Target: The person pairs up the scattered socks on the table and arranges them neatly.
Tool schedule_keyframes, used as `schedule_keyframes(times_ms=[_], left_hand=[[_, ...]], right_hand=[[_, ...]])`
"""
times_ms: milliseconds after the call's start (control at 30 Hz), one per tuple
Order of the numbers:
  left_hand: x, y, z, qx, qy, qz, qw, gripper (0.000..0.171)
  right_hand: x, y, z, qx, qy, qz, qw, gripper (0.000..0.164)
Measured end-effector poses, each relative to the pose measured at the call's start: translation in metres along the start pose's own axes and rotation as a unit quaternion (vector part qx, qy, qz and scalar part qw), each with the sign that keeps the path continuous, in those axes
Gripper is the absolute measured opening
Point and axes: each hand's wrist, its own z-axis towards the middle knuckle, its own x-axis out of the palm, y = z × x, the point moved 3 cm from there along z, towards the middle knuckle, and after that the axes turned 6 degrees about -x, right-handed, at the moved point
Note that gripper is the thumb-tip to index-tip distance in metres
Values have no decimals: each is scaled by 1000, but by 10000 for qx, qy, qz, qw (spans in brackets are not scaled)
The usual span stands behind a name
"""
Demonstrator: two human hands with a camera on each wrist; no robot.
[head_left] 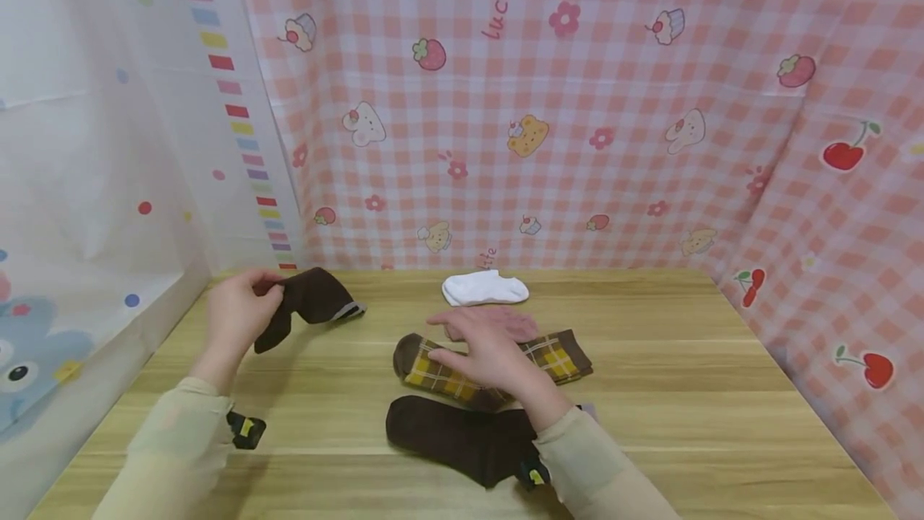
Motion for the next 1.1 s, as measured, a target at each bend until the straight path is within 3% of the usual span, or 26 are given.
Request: schedule_keyframes(times_ms=[200, 533, 733, 1100], left_hand=[[5, -18, 0, 30, 113, -241, 9996, 13], [5, -31, -3, 89, 150, -400, 9990, 10], [2, -45, -4, 101, 184, -534, 9984, 11], [-4, -65, -10, 246, 21, -1217, 9923, 9]], right_hand=[[6, -1, 11, 207, 18, 219, 9995, 45], [12, 0, 30, 413, 286, 236, 9985, 48], [13, -2, 36, 567, 253, 340, 9975, 50], [12, -9, 38, 636, 48, 387, 9972, 52]])
